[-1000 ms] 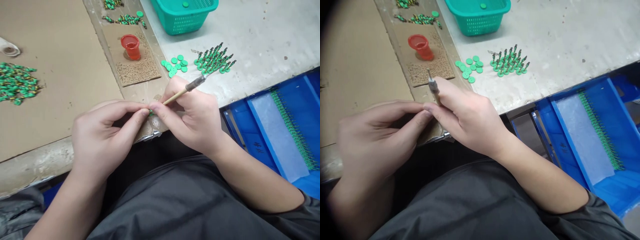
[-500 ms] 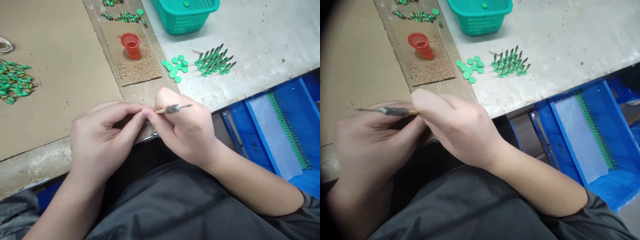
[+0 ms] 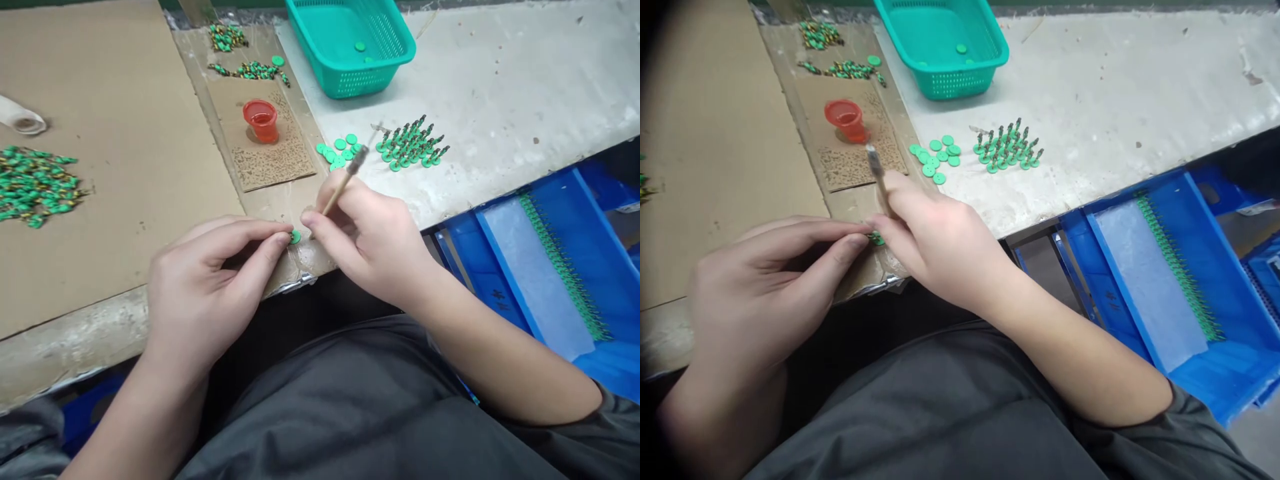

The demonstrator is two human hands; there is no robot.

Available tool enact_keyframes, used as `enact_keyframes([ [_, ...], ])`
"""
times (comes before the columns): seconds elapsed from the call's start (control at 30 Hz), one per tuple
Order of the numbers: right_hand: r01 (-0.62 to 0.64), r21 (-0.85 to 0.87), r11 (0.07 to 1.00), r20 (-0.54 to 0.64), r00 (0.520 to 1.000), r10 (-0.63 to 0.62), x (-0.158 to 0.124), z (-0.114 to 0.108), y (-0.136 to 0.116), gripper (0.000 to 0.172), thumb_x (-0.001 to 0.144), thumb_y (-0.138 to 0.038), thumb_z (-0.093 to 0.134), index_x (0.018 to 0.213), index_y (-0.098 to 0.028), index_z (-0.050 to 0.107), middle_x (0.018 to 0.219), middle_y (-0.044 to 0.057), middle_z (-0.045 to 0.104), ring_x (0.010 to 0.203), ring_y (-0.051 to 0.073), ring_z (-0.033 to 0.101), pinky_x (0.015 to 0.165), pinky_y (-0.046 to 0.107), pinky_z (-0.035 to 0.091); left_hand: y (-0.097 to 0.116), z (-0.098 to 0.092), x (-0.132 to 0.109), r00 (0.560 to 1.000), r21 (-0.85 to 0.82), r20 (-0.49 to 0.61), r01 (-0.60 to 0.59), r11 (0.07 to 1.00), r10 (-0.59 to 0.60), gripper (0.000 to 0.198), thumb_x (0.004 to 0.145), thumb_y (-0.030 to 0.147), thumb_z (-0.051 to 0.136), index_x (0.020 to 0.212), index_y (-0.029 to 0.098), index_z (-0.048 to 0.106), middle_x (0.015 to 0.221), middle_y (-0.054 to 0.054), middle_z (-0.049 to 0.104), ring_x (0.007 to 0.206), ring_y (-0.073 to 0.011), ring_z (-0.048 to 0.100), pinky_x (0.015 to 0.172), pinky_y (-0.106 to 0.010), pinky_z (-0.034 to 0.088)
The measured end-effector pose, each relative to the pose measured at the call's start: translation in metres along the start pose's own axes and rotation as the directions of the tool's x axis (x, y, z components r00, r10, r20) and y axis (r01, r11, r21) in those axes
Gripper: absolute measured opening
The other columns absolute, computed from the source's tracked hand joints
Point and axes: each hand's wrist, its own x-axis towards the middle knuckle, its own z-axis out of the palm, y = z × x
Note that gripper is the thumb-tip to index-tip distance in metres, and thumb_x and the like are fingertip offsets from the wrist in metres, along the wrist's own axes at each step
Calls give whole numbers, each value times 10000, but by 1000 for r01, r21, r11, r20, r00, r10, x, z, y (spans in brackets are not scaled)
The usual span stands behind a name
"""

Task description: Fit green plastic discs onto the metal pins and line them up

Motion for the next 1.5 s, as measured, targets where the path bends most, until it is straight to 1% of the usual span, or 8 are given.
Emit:
enact_keyframes([
  [0.1, -14, -20, 1000, 93, 996, 15, 5, -2, 8, 236, 1248, -388, 660, 1054, -268, 718, 1031, 16, 821, 934, 223, 805, 884, 351, 648, 3, 1, -1, 999, 24, -18, 30, 999, -29, 129, 1144, 383, 825, 1129, 342, 946, 1128, 37, 949, 1027, -171, 875, 979, -311, 678],
  [0.27, 44, 12, 999, 101, 994, -45, 18, 5, 12, 304, 1256, -426, 627, 1020, -272, 741, 1074, 37, 831, 924, 236, 803, 950, 390, 667, 5, 1, -2, 999, 39, -35, 39, 998, -38, 133, 1147, 398, 828, 1133, 350, 951, 1121, 48, 946, 1023, -164, 875, 979, -295, 670],
  [0.4, 13, 5, 1000, 151, 988, -14, 22, 7, 10, 305, 1257, -417, 639, 1009, -275, 748, 1114, 42, 837, 996, 253, 825, 1023, 422, 679, 3, 1, -3, 998, 39, -40, 46, 998, -45, 125, 1151, 390, 828, 1136, 349, 945, 1128, 63, 946, 1032, -147, 873, 982, -274, 662],
  [0.7, 49, 7, 999, 187, 981, -50, 24, 5, 11, 319, 1278, -404, 610, 1009, -272, 720, 1105, 29, 831, 1010, 225, 821, 1017, 379, 670, -2, 2, -3, 999, 5, -37, 34, 999, -34, 90, 1140, 389, 854, 1135, 375, 943, 1139, 88, 946, 1041, -137, 879, 997, -269, 673],
  [1.0, 100, 31, 994, 168, 980, -104, 27, 8, 15, 318, 1289, -383, 590, 1022, -257, 711, 1076, 10, 824, 942, 194, 805, 959, 356, 665, -3, 2, -3, 998, 16, -35, 52, 999, -51, 124, 1132, 441, 843, 1118, 376, 947, 1130, 50, 944, 1040, -210, 893, 1000, -359, 706],
  [1.33, 44, 42, 998, 218, 974, -52, 35, 11, 5, 225, 1270, -293, 633, 1050, -278, 676, 1107, -22, 827, 1062, 200, 838, 1034, 368, 680, 3, 1, -3, 1000, 39, -26, 13, 999, -12, 128, 1162, 391, 801, 1110, 354, 912, 1132, 58, 940, 1057, -186, 885, 1029, -329, 678],
  [1.43, 70, 49, 996, 235, 969, -79, 35, 13, 6, 246, 1282, -308, 610, 1043, -280, 665, 1102, -16, 821, 1051, 202, 826, 1022, 373, 677, 8, -4, -4, 999, 120, -49, -19, 993, 25, 139, 1167, 316, 760, 1211, 331, 890, 1205, 21, 928, 1132, -201, 872, 1076, -350, 656],
  [1.5, 75, 51, 996, 236, 968, -85, 35, 13, 6, 261, 1288, -318, 606, 1036, -275, 659, 1080, -8, 813, 1032, 204, 815, 1010, 368, 669, 7, -9, -2, 995, 171, 2, -96, 981, 97, 168, 1161, 299, 738, 1273, 310, 864, 1238, -18, 909, 1182, -237, 851, 1119, -399, 633],
])
